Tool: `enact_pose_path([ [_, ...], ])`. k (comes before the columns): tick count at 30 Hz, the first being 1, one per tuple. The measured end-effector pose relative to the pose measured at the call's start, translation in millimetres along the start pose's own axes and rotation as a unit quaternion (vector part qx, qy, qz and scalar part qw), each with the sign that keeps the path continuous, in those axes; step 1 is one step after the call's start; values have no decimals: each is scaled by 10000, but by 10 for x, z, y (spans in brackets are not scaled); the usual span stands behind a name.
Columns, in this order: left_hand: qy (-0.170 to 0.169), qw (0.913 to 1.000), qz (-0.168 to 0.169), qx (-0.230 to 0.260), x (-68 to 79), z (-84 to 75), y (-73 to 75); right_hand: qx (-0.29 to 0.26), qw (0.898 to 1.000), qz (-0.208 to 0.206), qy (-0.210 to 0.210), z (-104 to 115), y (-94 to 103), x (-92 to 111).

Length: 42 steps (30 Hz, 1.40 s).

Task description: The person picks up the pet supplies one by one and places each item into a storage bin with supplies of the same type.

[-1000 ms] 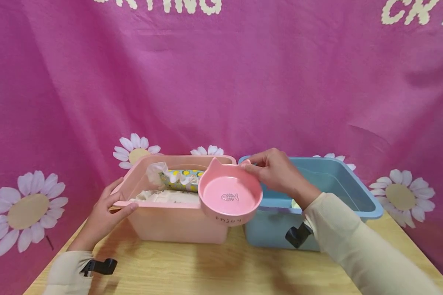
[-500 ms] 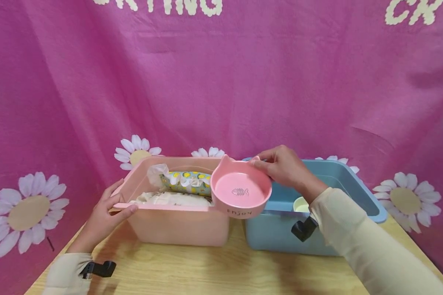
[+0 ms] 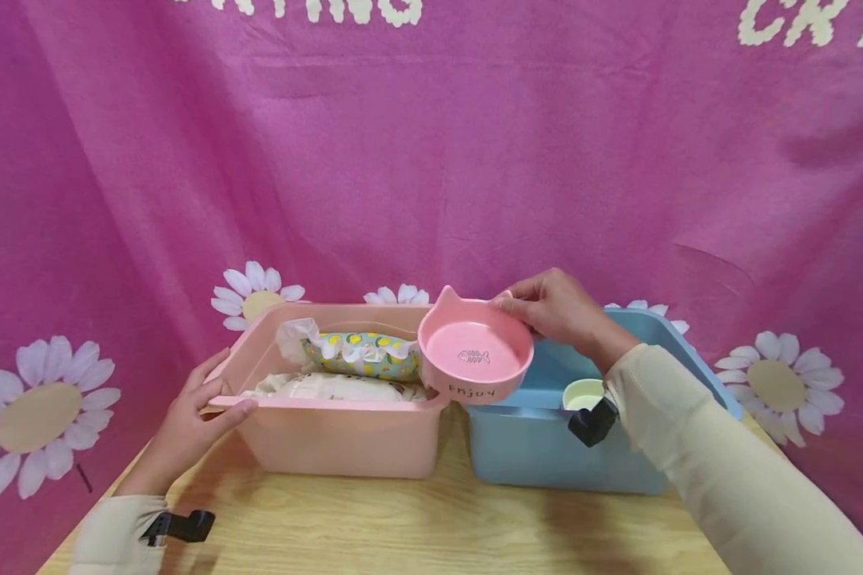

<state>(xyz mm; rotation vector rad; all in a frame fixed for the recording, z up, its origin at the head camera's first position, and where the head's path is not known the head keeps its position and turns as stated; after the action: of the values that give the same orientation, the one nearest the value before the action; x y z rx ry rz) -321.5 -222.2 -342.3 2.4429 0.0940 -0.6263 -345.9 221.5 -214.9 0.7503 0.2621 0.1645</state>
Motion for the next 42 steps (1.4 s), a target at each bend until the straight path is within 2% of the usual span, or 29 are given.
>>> enact_pose_path([
  [7, 41, 10000, 9, -6, -4, 2, -11, 310, 9995, -14, 32, -12, 97, -101],
  [14, -7, 10000, -34, -1, 11, -20, 18, 197, 9996, -115, -161, -18, 156, -165],
  [20, 25, 10000, -22, 3, 8, -8, 29, 206, 9996, -101, -166, -9, 181, -190],
  [32, 11, 10000, 17, -19, -3, -2, 4, 196, 9994, 47, -267, -266, 322, -227],
  [37, -21, 10000, 47, 67, -33, -13, -24, 155, 9992, 57, -360, -333, 366, -225],
  [42, -49, 10000, -13, -52, -23, -11, 3, 148, 9988, 135, -444, -359, 375, -293],
])
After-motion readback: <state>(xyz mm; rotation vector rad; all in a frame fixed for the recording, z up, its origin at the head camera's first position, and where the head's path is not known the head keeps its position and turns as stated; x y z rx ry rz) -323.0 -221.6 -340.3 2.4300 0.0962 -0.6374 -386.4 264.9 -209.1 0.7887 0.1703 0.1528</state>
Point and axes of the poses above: each hand's wrist, its own x-axis away from the middle knuckle, its own y-axis out of the back of the hand, z = x × y, the point moved 5 cm from there along -x, towards the middle knuckle
